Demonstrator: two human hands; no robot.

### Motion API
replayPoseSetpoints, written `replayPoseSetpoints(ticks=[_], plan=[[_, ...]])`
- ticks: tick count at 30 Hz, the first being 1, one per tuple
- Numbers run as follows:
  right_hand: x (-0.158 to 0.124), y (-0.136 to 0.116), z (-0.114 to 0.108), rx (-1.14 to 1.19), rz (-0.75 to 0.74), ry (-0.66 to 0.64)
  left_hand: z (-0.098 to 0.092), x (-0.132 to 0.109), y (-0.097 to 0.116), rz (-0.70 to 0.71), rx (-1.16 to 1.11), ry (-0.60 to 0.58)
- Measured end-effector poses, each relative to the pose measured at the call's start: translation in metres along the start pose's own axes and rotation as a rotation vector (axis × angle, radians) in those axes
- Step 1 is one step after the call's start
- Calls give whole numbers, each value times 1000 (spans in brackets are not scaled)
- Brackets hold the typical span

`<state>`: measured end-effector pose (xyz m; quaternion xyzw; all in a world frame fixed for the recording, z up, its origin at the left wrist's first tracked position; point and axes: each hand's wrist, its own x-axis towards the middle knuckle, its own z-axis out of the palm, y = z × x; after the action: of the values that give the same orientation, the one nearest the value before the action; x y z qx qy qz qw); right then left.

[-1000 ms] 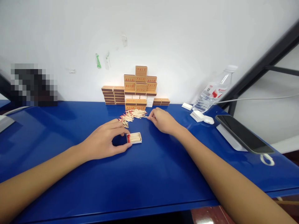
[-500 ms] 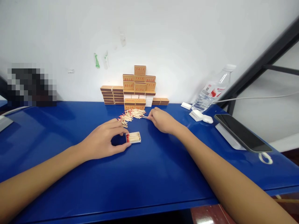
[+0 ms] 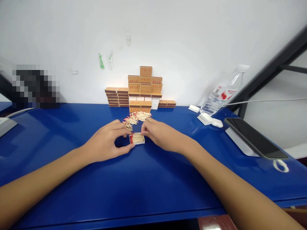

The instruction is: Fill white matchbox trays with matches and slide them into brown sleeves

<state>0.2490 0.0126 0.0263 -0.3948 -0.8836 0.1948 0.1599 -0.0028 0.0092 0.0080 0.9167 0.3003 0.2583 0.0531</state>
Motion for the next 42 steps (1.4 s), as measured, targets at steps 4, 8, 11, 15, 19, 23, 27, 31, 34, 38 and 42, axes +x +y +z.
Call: replayPoseSetpoints(ticks=[4, 8, 11, 15, 19, 23, 27, 31, 34, 38, 42], plan=[[-1, -1, 1, -57, -13, 1, 0, 0, 0, -11, -10, -11], [-2, -4, 1, -110, -29, 39, 0, 0, 1, -10, -13, -8], [-3, -6, 1, -115, -46, 54, -1, 0, 1, -6, -13, -6], [-3, -7, 2, -117, -47, 63, 0, 0, 0, -7, -11, -3], [-2, -6, 2, -112, -56, 100, 0, 0, 0, -2, -21, 3], [-1, -6, 5, -86, -77, 105, 0, 0, 0, 1, -19, 1], [1, -5, 9, -62, -88, 108, 0, 0, 0, 4, -21, -4], [0, -6, 10, -56, -111, 99, 0, 0, 0, 5, -26, -5], [-1, -9, 10, -47, -125, 84, 0, 0, 0, 3, -26, -15], [-1, -11, 9, -36, -130, 73, 0, 0, 1, 6, -23, -14], [-2, -13, 8, -40, -133, 91, -1, 0, 1, 7, -29, -12]])
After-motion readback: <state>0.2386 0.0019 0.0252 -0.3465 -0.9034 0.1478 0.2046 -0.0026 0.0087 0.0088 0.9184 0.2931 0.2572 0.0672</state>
